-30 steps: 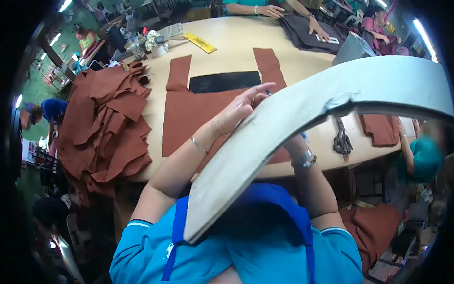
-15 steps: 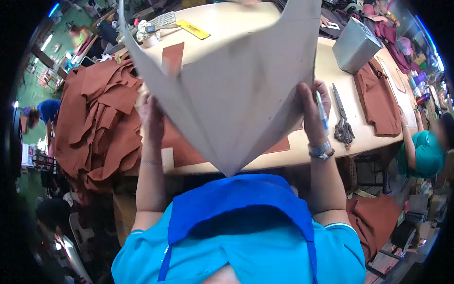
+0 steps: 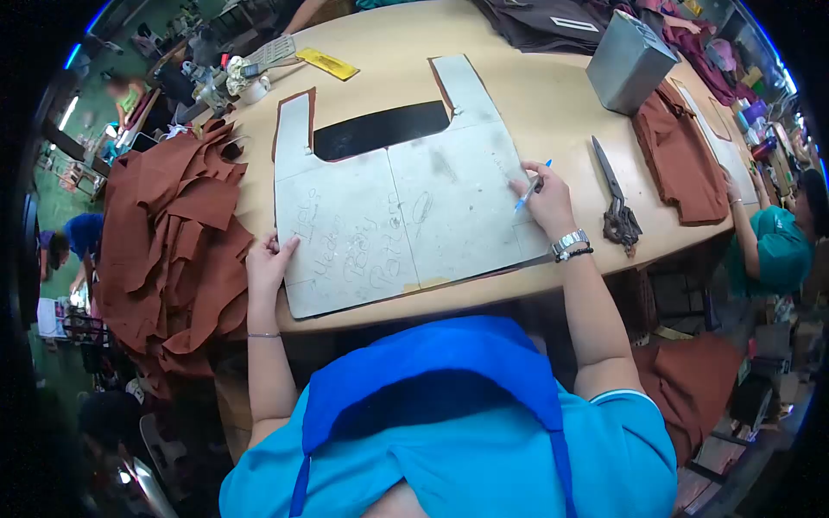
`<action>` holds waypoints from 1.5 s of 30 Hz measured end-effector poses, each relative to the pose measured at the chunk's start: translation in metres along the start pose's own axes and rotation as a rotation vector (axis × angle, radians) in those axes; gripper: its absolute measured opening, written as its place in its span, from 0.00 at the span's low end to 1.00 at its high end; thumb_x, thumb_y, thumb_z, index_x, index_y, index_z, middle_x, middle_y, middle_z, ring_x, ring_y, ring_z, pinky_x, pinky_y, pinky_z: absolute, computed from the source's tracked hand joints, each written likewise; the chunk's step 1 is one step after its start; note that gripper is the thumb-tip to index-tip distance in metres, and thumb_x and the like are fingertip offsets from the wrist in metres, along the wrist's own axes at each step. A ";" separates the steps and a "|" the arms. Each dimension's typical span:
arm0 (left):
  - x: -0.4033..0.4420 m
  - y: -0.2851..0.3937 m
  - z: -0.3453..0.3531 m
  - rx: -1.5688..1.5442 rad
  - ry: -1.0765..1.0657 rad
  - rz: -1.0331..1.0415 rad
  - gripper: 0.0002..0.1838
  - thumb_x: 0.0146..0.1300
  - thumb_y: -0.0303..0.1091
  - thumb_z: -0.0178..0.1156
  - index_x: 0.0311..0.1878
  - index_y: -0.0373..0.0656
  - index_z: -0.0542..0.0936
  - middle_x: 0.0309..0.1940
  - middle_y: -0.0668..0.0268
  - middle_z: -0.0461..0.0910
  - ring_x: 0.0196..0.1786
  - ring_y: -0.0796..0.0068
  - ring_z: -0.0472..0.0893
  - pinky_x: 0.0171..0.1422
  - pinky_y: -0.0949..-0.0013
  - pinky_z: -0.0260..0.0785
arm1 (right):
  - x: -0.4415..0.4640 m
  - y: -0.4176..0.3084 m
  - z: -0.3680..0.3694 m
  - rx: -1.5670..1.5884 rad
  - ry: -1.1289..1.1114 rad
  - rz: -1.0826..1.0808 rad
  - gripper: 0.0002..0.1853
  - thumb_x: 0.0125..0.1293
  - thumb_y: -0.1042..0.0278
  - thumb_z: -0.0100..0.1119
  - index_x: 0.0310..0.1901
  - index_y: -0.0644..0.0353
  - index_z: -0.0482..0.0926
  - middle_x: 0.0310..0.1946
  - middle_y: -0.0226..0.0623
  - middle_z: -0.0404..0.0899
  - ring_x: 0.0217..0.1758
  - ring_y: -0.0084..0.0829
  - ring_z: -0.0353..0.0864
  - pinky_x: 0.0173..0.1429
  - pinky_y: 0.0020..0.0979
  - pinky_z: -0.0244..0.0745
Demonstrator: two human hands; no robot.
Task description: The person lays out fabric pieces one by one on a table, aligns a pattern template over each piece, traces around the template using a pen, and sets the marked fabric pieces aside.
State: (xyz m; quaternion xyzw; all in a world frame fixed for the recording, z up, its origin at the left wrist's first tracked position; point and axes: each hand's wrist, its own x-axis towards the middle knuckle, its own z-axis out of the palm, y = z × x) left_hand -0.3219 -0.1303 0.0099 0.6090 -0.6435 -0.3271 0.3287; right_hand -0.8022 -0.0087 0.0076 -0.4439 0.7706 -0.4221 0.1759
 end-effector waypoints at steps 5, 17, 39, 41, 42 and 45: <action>0.006 0.004 -0.003 0.226 0.040 0.016 0.31 0.52 0.42 0.74 0.57 0.35 0.79 0.23 0.69 0.74 0.27 0.77 0.74 0.36 0.69 0.70 | -0.003 -0.008 -0.003 -0.076 -0.033 0.079 0.30 0.51 0.55 0.79 0.54 0.58 0.81 0.24 0.26 0.75 0.27 0.19 0.72 0.33 0.25 0.71; 0.009 0.016 -0.006 0.342 -0.007 -0.018 0.32 0.54 0.48 0.71 0.59 0.40 0.79 0.23 0.69 0.76 0.27 0.74 0.76 0.36 0.66 0.70 | -0.010 -0.013 0.000 -0.112 -0.010 0.039 0.30 0.48 0.54 0.80 0.51 0.60 0.81 0.27 0.29 0.78 0.29 0.21 0.75 0.37 0.26 0.75; 0.040 -0.031 -0.024 0.203 -0.154 0.089 0.26 0.56 0.39 0.72 0.60 0.47 0.81 0.20 0.75 0.71 0.24 0.86 0.69 0.30 0.76 0.65 | 0.004 0.010 -0.020 0.114 -0.163 -0.040 0.18 0.62 0.65 0.69 0.53 0.58 0.82 0.36 0.29 0.82 0.37 0.19 0.79 0.42 0.26 0.76; 0.040 -0.036 -0.024 0.137 -0.148 0.124 0.26 0.56 0.41 0.72 0.59 0.47 0.82 0.21 0.73 0.72 0.25 0.84 0.70 0.31 0.74 0.66 | 0.010 0.024 -0.014 0.200 -0.191 -0.033 0.21 0.60 0.69 0.71 0.55 0.62 0.79 0.37 0.29 0.82 0.40 0.19 0.79 0.43 0.23 0.76; 0.039 -0.034 -0.025 0.219 -0.140 0.130 0.27 0.54 0.43 0.72 0.58 0.47 0.82 0.20 0.72 0.73 0.25 0.83 0.71 0.33 0.72 0.68 | 0.015 0.036 -0.011 0.256 -0.191 -0.050 0.21 0.59 0.70 0.71 0.55 0.61 0.79 0.38 0.29 0.82 0.40 0.19 0.79 0.45 0.22 0.76; 0.030 -0.013 -0.027 0.262 -0.139 0.062 0.27 0.53 0.43 0.72 0.57 0.46 0.83 0.20 0.72 0.73 0.26 0.83 0.72 0.35 0.72 0.69 | 0.017 0.040 -0.010 0.225 -0.174 -0.085 0.21 0.60 0.74 0.70 0.55 0.64 0.77 0.38 0.32 0.82 0.41 0.21 0.80 0.49 0.23 0.78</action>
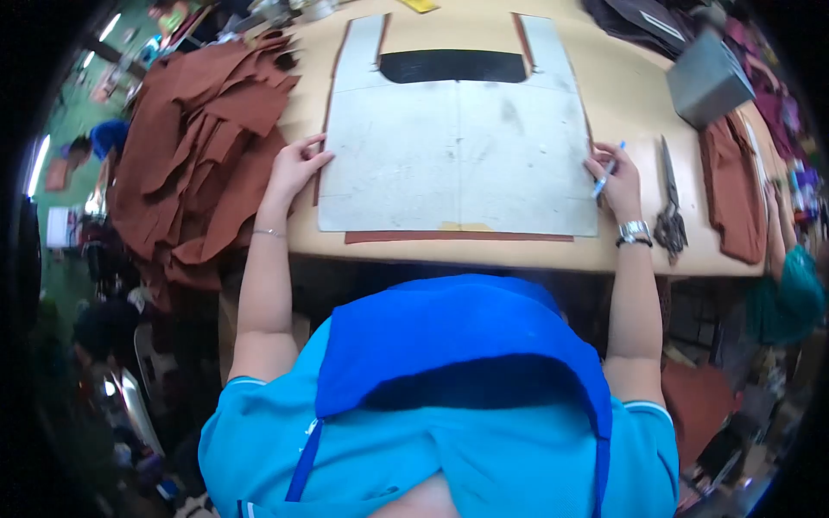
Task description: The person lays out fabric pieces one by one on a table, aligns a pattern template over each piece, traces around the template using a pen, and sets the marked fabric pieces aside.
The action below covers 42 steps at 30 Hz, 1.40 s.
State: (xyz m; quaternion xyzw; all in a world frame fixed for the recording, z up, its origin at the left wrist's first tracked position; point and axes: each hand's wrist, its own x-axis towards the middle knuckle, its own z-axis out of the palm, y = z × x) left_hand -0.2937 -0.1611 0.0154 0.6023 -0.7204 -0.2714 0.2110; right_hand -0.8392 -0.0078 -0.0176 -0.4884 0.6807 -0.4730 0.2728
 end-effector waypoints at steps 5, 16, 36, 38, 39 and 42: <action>-0.001 -0.003 0.005 -0.169 -0.002 -0.055 0.28 0.53 0.42 0.72 0.58 0.44 0.82 0.21 0.72 0.73 0.26 0.82 0.73 0.36 0.72 0.69 | -0.001 -0.003 0.003 0.087 0.005 0.053 0.20 0.60 0.76 0.69 0.54 0.65 0.77 0.37 0.32 0.81 0.40 0.20 0.80 0.45 0.20 0.77; 0.036 0.078 0.044 0.074 0.012 0.326 0.25 0.56 0.42 0.69 0.57 0.43 0.80 0.45 0.59 0.80 0.46 0.61 0.80 0.53 0.61 0.73 | -0.002 -0.048 0.012 0.214 0.234 0.053 0.31 0.77 0.39 0.38 0.55 0.61 0.77 0.37 0.27 0.79 0.34 0.16 0.74 0.35 0.19 0.74; 0.104 0.153 0.079 0.317 -0.270 0.552 0.27 0.51 0.46 0.72 0.54 0.46 0.82 0.51 0.62 0.77 0.59 0.60 0.74 0.67 0.56 0.63 | 0.099 -0.098 0.181 0.241 -0.104 -0.224 0.05 0.62 0.71 0.62 0.35 0.63 0.79 0.29 0.31 0.83 0.32 0.16 0.80 0.35 0.21 0.75; 0.102 0.151 0.080 0.311 -0.252 0.560 0.26 0.52 0.46 0.72 0.53 0.46 0.82 0.52 0.62 0.77 0.59 0.60 0.74 0.67 0.55 0.62 | 0.104 -0.095 0.191 0.206 -0.100 -0.286 0.05 0.60 0.72 0.62 0.33 0.63 0.78 0.27 0.31 0.82 0.29 0.17 0.79 0.33 0.22 0.75; 0.099 0.149 0.082 0.300 -0.200 0.563 0.26 0.52 0.46 0.71 0.53 0.46 0.82 0.53 0.61 0.76 0.60 0.60 0.73 0.68 0.54 0.61 | 0.104 -0.095 0.193 0.140 -0.071 -0.322 0.05 0.58 0.73 0.61 0.30 0.64 0.78 0.24 0.33 0.80 0.25 0.20 0.78 0.31 0.23 0.75; 0.084 0.140 0.091 0.274 -0.066 0.565 0.24 0.55 0.44 0.70 0.54 0.46 0.81 0.54 0.60 0.75 0.61 0.58 0.72 0.68 0.53 0.61 | 0.103 -0.095 0.191 0.042 -0.101 -0.344 0.05 0.57 0.73 0.61 0.28 0.64 0.78 0.22 0.34 0.80 0.24 0.22 0.79 0.30 0.24 0.75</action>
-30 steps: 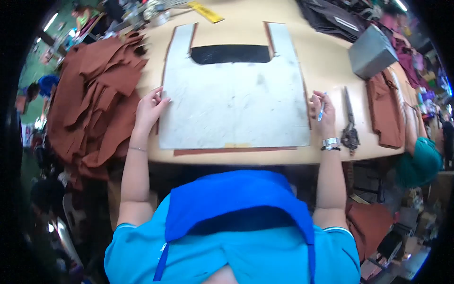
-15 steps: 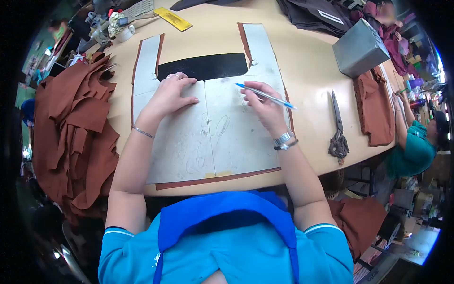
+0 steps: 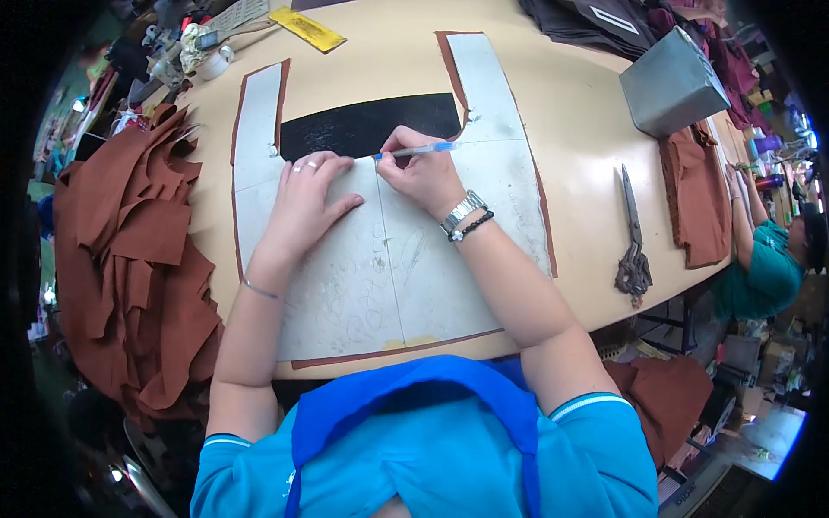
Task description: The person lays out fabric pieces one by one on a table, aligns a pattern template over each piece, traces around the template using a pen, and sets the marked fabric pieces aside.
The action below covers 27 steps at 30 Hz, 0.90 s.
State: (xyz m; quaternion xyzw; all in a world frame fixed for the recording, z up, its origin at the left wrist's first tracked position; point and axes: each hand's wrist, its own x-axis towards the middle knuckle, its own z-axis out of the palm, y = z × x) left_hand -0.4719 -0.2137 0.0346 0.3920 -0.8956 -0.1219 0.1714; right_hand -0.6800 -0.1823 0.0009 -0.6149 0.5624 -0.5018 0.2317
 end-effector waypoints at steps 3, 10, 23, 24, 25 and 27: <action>-0.017 0.006 0.001 0.021 0.038 -0.052 0.23 0.58 0.41 0.69 0.56 0.46 0.80 0.55 0.56 0.74 0.61 0.54 0.72 0.66 0.54 0.63 | 0.000 -0.005 0.001 0.009 0.015 0.001 0.04 0.57 0.73 0.61 0.29 0.64 0.78 0.23 0.36 0.81 0.26 0.23 0.81 0.32 0.25 0.77; -0.023 0.007 -0.003 0.069 -0.095 -0.110 0.26 0.59 0.41 0.67 0.60 0.47 0.77 0.59 0.55 0.72 0.64 0.54 0.71 0.64 0.53 0.67 | 0.001 -0.004 0.005 -0.014 0.033 0.012 0.04 0.58 0.73 0.61 0.29 0.64 0.78 0.23 0.36 0.81 0.26 0.21 0.81 0.32 0.24 0.78; -0.031 -0.006 -0.037 0.133 -0.272 -0.390 0.40 0.50 0.54 0.73 0.65 0.50 0.70 0.72 0.44 0.59 0.75 0.45 0.59 0.68 0.36 0.59 | 0.049 -0.028 0.072 0.283 -0.120 0.112 0.07 0.65 0.70 0.61 0.39 0.64 0.81 0.30 0.30 0.84 0.33 0.15 0.80 0.36 0.19 0.75; -0.031 -0.006 -0.037 0.123 -0.271 -0.389 0.40 0.50 0.54 0.73 0.65 0.51 0.70 0.72 0.44 0.59 0.75 0.45 0.59 0.68 0.36 0.60 | 0.054 -0.028 0.082 0.275 -0.160 0.080 0.07 0.66 0.69 0.61 0.40 0.64 0.80 0.31 0.29 0.83 0.33 0.13 0.78 0.34 0.17 0.72; -0.031 -0.006 -0.038 0.121 -0.283 -0.389 0.40 0.50 0.54 0.73 0.64 0.50 0.70 0.72 0.44 0.59 0.75 0.45 0.59 0.68 0.35 0.60 | 0.059 -0.030 0.089 0.229 -0.187 0.085 0.06 0.65 0.70 0.60 0.38 0.64 0.80 0.28 0.26 0.80 0.30 0.12 0.74 0.32 0.18 0.69; -0.030 -0.006 -0.040 0.120 -0.307 -0.394 0.39 0.50 0.54 0.72 0.63 0.48 0.70 0.71 0.43 0.59 0.75 0.44 0.59 0.68 0.35 0.60 | 0.067 -0.029 0.102 0.240 -0.226 0.092 0.06 0.65 0.70 0.60 0.37 0.64 0.79 0.27 0.25 0.79 0.29 0.12 0.72 0.31 0.18 0.69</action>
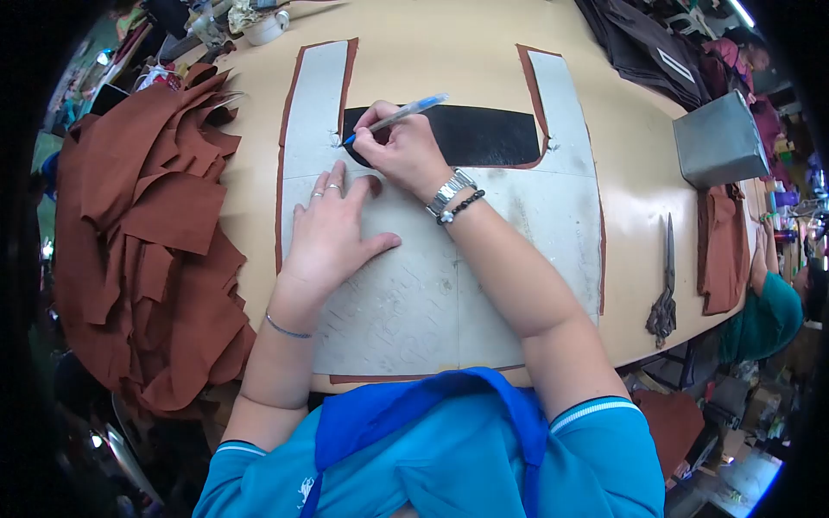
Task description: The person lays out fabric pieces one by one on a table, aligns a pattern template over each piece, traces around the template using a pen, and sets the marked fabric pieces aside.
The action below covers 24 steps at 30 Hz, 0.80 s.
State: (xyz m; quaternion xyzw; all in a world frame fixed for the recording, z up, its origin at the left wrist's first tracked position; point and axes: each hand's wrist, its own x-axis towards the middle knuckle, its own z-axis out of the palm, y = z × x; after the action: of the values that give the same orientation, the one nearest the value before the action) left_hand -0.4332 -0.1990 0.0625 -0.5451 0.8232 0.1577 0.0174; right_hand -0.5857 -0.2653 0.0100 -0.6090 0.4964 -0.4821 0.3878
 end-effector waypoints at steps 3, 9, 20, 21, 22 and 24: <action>0.000 0.000 0.001 -0.001 0.004 -0.002 0.39 0.51 0.53 0.72 0.63 0.46 0.69 0.71 0.42 0.59 0.75 0.43 0.58 0.67 0.35 0.61 | 0.005 0.003 0.007 -0.091 -0.025 -0.021 0.06 0.64 0.69 0.60 0.36 0.64 0.79 0.26 0.28 0.80 0.28 0.14 0.74 0.32 0.20 0.70; 0.000 0.002 0.002 0.008 0.011 0.002 0.41 0.51 0.53 0.72 0.64 0.44 0.67 0.71 0.40 0.59 0.75 0.42 0.58 0.67 0.34 0.61 | 0.007 0.003 0.011 -0.135 -0.026 -0.080 0.07 0.61 0.68 0.62 0.35 0.64 0.80 0.24 0.30 0.81 0.27 0.16 0.77 0.32 0.22 0.74; 0.000 0.001 0.002 -0.027 0.052 0.070 0.39 0.50 0.51 0.73 0.63 0.44 0.70 0.69 0.39 0.61 0.73 0.43 0.62 0.66 0.46 0.67 | 0.000 -0.003 -0.001 -0.093 0.017 -0.097 0.07 0.62 0.68 0.61 0.36 0.64 0.80 0.27 0.34 0.82 0.32 0.19 0.81 0.38 0.25 0.76; -0.001 0.001 0.003 -0.044 0.056 0.072 0.40 0.50 0.51 0.73 0.63 0.45 0.70 0.69 0.39 0.62 0.73 0.43 0.62 0.66 0.47 0.67 | -0.002 -0.007 -0.007 0.007 0.038 -0.042 0.07 0.63 0.68 0.61 0.37 0.64 0.80 0.28 0.34 0.83 0.33 0.19 0.80 0.39 0.24 0.76; -0.001 0.002 0.003 -0.026 0.062 0.081 0.39 0.50 0.51 0.73 0.63 0.45 0.70 0.69 0.39 0.61 0.73 0.43 0.62 0.66 0.47 0.67 | -0.002 0.003 -0.015 0.059 0.098 -0.063 0.08 0.64 0.69 0.61 0.40 0.63 0.80 0.31 0.32 0.83 0.34 0.19 0.81 0.40 0.23 0.77; -0.001 0.001 0.004 0.009 0.073 0.079 0.39 0.50 0.50 0.73 0.63 0.46 0.70 0.70 0.39 0.61 0.73 0.43 0.62 0.66 0.48 0.67 | -0.013 0.004 -0.054 0.106 0.178 -0.060 0.07 0.66 0.71 0.60 0.43 0.62 0.80 0.34 0.31 0.84 0.36 0.20 0.82 0.43 0.23 0.79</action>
State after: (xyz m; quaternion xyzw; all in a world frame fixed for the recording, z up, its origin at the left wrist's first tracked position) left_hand -0.4342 -0.1966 0.0591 -0.5174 0.8449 0.1347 -0.0162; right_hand -0.6399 -0.2527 0.0163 -0.5569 0.4843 -0.5713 0.3590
